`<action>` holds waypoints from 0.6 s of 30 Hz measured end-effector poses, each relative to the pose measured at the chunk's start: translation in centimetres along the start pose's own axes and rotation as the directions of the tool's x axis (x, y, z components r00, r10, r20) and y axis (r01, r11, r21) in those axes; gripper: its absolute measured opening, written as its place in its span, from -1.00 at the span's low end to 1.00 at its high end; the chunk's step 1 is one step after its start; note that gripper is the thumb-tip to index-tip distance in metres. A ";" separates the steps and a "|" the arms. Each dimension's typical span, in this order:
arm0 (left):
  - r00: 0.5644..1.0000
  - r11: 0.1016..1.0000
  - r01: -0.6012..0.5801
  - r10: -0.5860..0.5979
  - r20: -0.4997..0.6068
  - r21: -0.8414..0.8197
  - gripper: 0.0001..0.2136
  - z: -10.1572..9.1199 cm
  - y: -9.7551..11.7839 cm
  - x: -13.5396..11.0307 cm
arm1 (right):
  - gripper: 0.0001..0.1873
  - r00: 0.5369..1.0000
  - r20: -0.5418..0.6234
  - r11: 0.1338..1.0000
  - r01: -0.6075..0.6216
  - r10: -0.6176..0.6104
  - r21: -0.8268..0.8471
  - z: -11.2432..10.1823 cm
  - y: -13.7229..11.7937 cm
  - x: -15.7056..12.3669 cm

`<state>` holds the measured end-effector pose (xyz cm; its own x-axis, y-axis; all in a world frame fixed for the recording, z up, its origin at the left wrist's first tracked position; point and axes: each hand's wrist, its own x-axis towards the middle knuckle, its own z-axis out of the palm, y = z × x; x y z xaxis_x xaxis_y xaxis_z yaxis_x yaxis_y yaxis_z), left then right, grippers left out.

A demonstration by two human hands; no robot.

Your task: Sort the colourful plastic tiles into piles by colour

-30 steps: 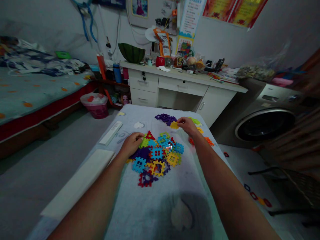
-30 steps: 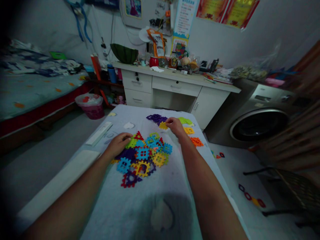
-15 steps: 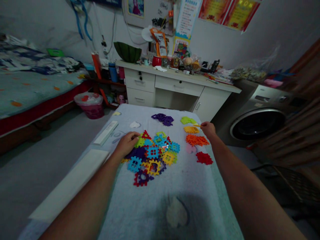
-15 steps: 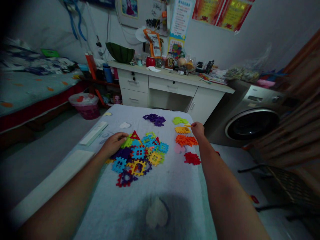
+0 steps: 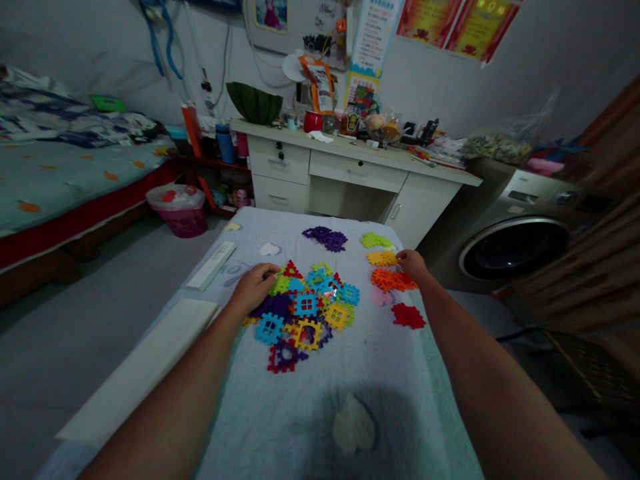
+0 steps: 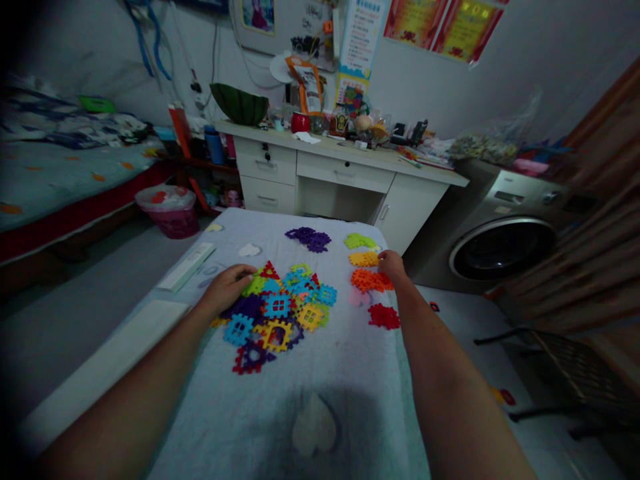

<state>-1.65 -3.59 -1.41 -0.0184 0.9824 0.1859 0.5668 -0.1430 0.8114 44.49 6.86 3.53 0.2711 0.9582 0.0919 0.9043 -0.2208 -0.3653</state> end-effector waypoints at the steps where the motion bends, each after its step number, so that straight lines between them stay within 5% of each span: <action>1: 1.000 1.000 -0.001 0.001 -0.003 -0.005 -0.71 0.0 0.0 0.0 | -0.67 1.000 0.004 1.000 0.004 -0.004 0.002 -0.1 -0.2 -0.1; 5: 1.000 1.000 -0.011 0.011 -0.017 0.001 -0.72 0.0 0.0 0.0 | -0.64 0.995 -0.082 0.996 0.068 -0.063 0.062 -0.8 -2.5 -1.0; 8: 1.000 1.000 -0.009 0.009 -0.017 0.010 -0.71 0.0 0.3 0.0 | -0.68 0.965 -0.132 0.953 0.247 -0.226 0.177 -0.7 -6.1 -3.0; 12: 1.000 1.000 -0.009 0.009 -0.003 -0.004 -0.72 0.0 0.7 -0.2 | -0.77 0.839 0.038 0.782 0.489 -0.543 0.388 0.7 -11.8 -6.9; 14: 1.000 1.000 -0.013 0.013 -0.004 -0.002 -0.72 -0.1 1.0 -0.3 | -0.78 0.796 0.093 0.760 0.527 -0.598 0.379 1.6 -14.0 -8.6; 18: 1.000 1.000 -0.010 0.010 -0.026 -0.002 -0.73 -0.1 1.4 -0.3 | -0.70 0.799 0.174 0.813 0.536 -0.576 0.227 3.4 -16.2 -10.3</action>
<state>-0.97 -4.14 -0.29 -0.0336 0.9775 0.2083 0.5654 -0.1532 0.8104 25.90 1.15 5.35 -0.3612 0.9244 0.1227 0.8059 0.3756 -0.4576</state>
